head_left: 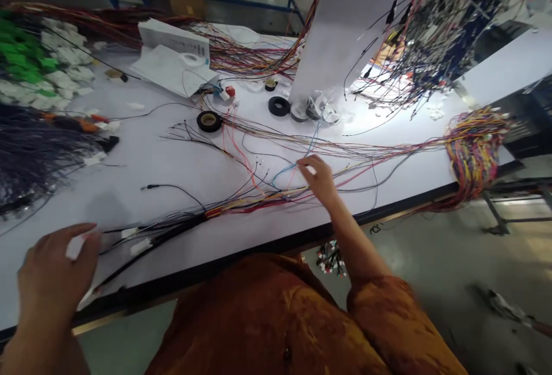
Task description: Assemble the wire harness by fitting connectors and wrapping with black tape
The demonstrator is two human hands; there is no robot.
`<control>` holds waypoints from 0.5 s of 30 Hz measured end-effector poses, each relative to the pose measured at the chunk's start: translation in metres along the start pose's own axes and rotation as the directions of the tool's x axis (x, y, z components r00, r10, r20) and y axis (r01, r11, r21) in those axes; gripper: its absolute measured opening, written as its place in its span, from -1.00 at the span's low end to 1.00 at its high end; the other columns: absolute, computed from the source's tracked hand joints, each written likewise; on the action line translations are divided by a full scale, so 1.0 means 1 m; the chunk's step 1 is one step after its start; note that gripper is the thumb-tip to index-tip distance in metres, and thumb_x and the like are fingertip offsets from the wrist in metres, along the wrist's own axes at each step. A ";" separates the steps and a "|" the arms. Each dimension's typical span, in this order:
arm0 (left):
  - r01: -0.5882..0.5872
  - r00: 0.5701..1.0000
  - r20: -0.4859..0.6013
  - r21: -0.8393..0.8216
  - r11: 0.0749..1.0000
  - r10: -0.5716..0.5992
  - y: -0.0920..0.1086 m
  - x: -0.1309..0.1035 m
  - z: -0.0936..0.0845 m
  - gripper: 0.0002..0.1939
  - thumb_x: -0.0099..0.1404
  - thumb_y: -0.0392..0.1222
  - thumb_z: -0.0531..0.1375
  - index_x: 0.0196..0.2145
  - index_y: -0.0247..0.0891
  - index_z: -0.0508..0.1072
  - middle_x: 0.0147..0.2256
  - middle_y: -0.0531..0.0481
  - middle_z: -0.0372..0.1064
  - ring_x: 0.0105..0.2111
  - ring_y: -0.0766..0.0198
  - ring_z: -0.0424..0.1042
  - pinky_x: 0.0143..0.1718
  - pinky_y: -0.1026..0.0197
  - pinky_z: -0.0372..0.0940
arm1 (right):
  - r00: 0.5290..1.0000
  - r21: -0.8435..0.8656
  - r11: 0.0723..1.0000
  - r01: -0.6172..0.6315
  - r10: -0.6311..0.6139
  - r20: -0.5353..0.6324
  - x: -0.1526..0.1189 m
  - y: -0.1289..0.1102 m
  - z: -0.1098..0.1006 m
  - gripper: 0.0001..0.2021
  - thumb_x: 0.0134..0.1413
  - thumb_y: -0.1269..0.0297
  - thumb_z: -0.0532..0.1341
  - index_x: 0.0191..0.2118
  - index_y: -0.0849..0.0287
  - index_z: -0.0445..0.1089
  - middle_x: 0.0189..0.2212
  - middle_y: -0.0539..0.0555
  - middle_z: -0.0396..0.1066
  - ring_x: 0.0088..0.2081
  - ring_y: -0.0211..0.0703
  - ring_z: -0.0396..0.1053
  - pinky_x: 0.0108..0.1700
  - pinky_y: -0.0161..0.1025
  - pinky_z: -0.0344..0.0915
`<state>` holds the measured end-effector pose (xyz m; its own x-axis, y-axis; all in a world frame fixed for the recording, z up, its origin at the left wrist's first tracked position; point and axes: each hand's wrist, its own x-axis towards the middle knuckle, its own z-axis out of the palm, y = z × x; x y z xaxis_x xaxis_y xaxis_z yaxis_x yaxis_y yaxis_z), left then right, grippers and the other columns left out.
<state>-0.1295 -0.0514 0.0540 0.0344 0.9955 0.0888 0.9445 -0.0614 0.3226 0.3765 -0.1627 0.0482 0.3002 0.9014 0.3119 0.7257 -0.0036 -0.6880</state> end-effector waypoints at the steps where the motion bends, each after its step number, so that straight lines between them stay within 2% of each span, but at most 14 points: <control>1: -0.052 0.998 -0.029 -0.033 0.998 0.051 0.018 0.006 -0.003 -0.69 0.16 0.18 0.10 -0.14 0.29 0.48 -0.07 0.13 0.49 -0.07 -0.19 0.46 -0.13 -0.23 0.35 | 0.998 -0.032 0.999 -0.037 0.035 -0.053 -0.002 0.014 -0.016 -0.81 0.23 0.26 0.14 -0.23 0.17 0.50 -0.27 0.13 0.48 -0.19 -0.14 0.42 -0.07 -0.14 0.34; 3: -0.212 0.977 0.003 -0.138 0.967 0.214 0.061 0.020 -0.003 -0.69 0.24 0.14 0.08 -0.10 0.17 0.46 -0.01 0.09 0.46 0.01 -0.14 0.44 -0.02 -0.17 0.34 | 0.983 -0.090 0.989 -0.114 0.099 -0.152 -0.006 0.036 -0.042 -0.81 0.20 0.26 0.15 -0.25 0.16 0.50 -0.28 0.12 0.49 -0.21 -0.14 0.42 -0.08 -0.14 0.34; 4: -0.307 0.949 0.017 -0.183 0.934 0.315 0.085 0.031 0.001 -0.71 0.27 0.10 0.07 -0.11 0.09 0.46 -0.03 0.05 0.47 0.03 -0.10 0.43 0.05 -0.14 0.31 | 0.974 -0.116 0.982 -0.151 0.128 -0.189 -0.009 0.044 -0.051 -0.81 0.19 0.26 0.15 -0.26 0.16 0.50 -0.28 0.12 0.49 -0.22 -0.14 0.42 -0.09 -0.15 0.34; 5: -0.415 0.906 -0.009 -0.220 0.883 0.423 0.108 0.043 0.008 -0.72 0.29 0.07 0.07 -0.14 0.00 0.46 -0.08 0.00 0.49 0.00 -0.08 0.43 0.08 -0.12 0.29 | 0.966 -0.136 0.974 -0.182 0.151 -0.209 -0.009 0.049 -0.057 -0.81 0.18 0.25 0.15 -0.27 0.15 0.51 -0.29 0.11 0.49 -0.22 -0.14 0.42 -0.10 -0.15 0.34; 7: -0.579 0.794 0.039 -0.253 0.775 0.606 0.150 0.073 0.029 -0.71 0.33 0.01 0.05 -0.14 -0.15 0.46 -0.10 -0.09 0.49 -0.03 -0.03 0.43 0.09 -0.07 0.27 | 0.966 -0.154 0.968 -0.200 0.169 -0.194 -0.006 0.054 -0.060 -0.80 0.19 0.24 0.14 -0.28 0.14 0.51 -0.29 0.11 0.49 -0.21 -0.13 0.42 -0.09 -0.14 0.34; 8: -0.629 0.743 0.077 -0.258 0.733 0.665 0.168 0.090 0.043 -0.69 0.35 -0.02 0.04 -0.12 -0.20 0.46 -0.09 -0.12 0.48 -0.02 -0.01 0.41 0.09 -0.05 0.26 | 0.974 -0.152 0.971 -0.183 0.158 -0.161 -0.001 0.053 -0.058 -0.79 0.20 0.24 0.14 -0.28 0.13 0.52 -0.28 0.11 0.49 -0.20 -0.12 0.43 -0.08 -0.14 0.34; 9: -0.655 0.714 0.108 -0.246 0.715 0.691 0.184 0.107 0.057 -0.69 0.35 -0.06 0.02 -0.12 -0.25 0.46 -0.08 -0.15 0.47 -0.01 -0.01 0.40 0.10 -0.04 0.25 | 0.984 -0.147 0.978 -0.151 0.135 -0.115 0.006 0.051 -0.052 -0.78 0.21 0.23 0.13 -0.27 0.13 0.53 -0.27 0.12 0.49 -0.19 -0.12 0.43 -0.07 -0.14 0.33; 12: -0.664 0.702 0.195 -0.169 0.728 0.685 0.215 0.155 0.098 -0.69 0.32 -0.16 0.03 -0.11 -0.31 0.46 -0.06 -0.24 0.45 -0.02 -0.05 0.39 0.04 -0.04 0.26 | 0.997 -0.144 0.988 -0.052 0.061 0.055 0.040 0.039 -0.024 -0.76 0.25 0.26 0.12 -0.23 0.14 0.54 -0.25 0.13 0.48 -0.19 -0.11 0.42 -0.08 -0.17 0.31; 15: -0.669 0.712 0.216 -0.082 0.739 0.668 0.227 0.186 0.124 -0.70 0.22 -0.25 0.07 -0.11 -0.29 0.46 0.00 -0.28 0.42 0.00 -0.11 0.38 0.03 -0.05 0.23 | 0.967 -0.200 0.980 -0.008 0.059 0.246 0.083 0.028 0.017 -0.73 0.29 0.29 0.09 -0.19 0.18 0.55 -0.22 0.14 0.48 -0.19 -0.12 0.40 -0.10 -0.21 0.26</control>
<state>0.1322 0.1292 0.0267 0.7262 0.6833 0.0756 0.6482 -0.7172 0.2559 0.4111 -0.0809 0.0439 0.1805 0.9785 0.1001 0.8322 -0.0977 -0.5457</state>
